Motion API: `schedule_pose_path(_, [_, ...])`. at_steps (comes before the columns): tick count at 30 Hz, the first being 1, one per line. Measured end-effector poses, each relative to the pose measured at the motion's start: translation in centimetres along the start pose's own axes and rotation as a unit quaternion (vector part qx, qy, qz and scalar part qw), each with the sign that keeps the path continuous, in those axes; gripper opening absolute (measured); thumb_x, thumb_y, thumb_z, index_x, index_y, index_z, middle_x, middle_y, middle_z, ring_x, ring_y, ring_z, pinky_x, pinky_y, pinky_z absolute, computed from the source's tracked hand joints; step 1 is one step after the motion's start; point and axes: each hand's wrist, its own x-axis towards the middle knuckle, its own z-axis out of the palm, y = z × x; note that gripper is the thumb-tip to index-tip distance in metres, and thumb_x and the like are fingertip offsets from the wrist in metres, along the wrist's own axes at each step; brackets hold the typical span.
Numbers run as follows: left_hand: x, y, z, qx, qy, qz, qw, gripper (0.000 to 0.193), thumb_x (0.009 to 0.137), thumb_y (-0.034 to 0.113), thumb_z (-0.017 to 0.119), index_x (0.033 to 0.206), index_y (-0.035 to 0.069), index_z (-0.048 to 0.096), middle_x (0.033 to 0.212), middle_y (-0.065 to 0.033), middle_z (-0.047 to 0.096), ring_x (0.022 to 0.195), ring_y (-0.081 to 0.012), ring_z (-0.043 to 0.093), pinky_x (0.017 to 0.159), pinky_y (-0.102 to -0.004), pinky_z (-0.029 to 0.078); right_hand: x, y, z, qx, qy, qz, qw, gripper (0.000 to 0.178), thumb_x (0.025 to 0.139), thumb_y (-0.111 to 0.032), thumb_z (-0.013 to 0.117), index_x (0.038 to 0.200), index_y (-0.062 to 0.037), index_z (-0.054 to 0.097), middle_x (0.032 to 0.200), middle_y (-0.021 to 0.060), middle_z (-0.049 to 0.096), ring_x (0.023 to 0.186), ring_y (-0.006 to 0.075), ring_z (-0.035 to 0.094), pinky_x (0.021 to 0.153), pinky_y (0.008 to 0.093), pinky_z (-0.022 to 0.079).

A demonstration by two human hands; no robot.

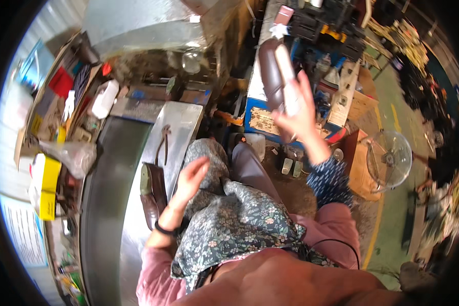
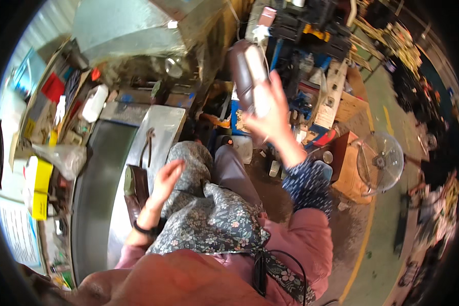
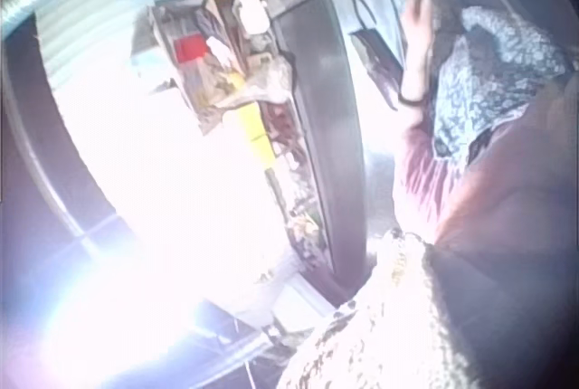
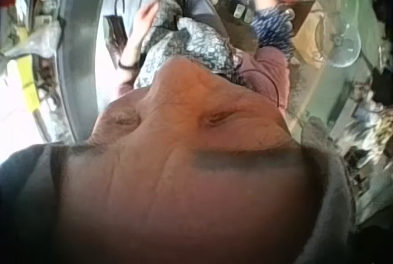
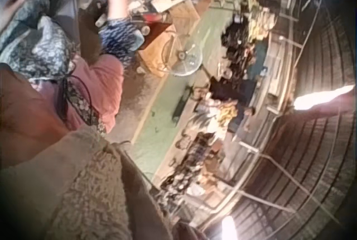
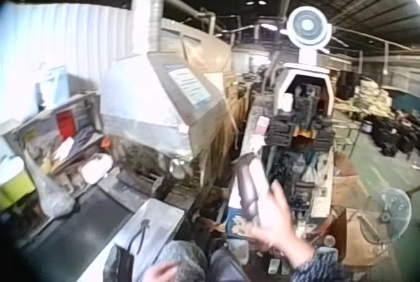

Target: Apply adhesive and place shoe components into an industrial heat-setting machine.

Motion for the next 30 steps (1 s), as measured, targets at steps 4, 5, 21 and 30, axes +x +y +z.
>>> schedule_pose_path(4, [5.6, 4.6, 1.4, -0.411, 0.069, -0.059, 0.907, 0.065, 0.1, 0.053, 0.036, 0.146, 0.007, 0.033, 0.139, -0.0086, 0.048, 0.127, -0.0217, 0.047, 0.102, -0.0361, 0.042, -7.9, -6.7, 9.6, 0.058, -0.15, -0.088, 0.983, 0.102, 0.07, -0.038, 0.083, 0.148, -0.0058, 0.026, 0.152, 0.0324, 0.016, 0.14, 0.0486, 0.022, 0.111, 0.0467, 0.03])
schedule_pose_path(5, [6.2, 4.3, 1.3, -0.421, 0.203, -0.066, 0.881, 0.069, 0.099, 0.059, 0.029, 0.143, 0.007, 0.038, 0.135, -0.0103, 0.051, 0.121, -0.0238, 0.052, 0.1, -0.039, 0.044, -8.9, -7.8, 11.2, 0.109, -0.168, -0.069, 0.977, 0.101, 0.074, -0.04, 0.08, 0.15, -0.007, 0.022, 0.152, 0.0319, 0.015, 0.141, 0.0485, 0.021, 0.111, 0.0468, 0.03])
schedule_pose_path(21, [-9.0, -3.5, -7.9, 0.427, 0.306, 0.003, 0.851, 0.058, 0.08, 0.016, 0.071, 0.129, -0.003, 0.049, 0.133, -0.0254, 0.05, 0.124, -0.0422, 0.046, 0.106, -0.0467, 0.038, -16.1, -1.2, 12.4, 0.603, -0.233, 0.571, 0.506, 0.051, 0.092, -0.018, 0.054, 0.135, 0.008, 0.044, 0.134, 0.0183, 0.053, 0.118, 0.0224, 0.056, 0.101, 0.0358, 0.045])
schedule_pose_path(30, [-9.2, -8.3, -13.3, 0.393, 0.338, -0.118, 0.847, 0.078, 0.075, 0.035, 0.079, 0.134, -0.004, 0.044, 0.122, -0.0254, 0.056, 0.114, -0.0406, 0.054, 0.096, -0.0452, 0.045, 0.1, 6.2, 31.2, 0.108, -0.136, 0.197, 0.965, 0.062, 0.084, -0.022, 0.073, 0.134, 0.0029, 0.046, 0.125, 0.0133, 0.059, 0.112, 0.0202, 0.058, 0.096, 0.0312, 0.046])
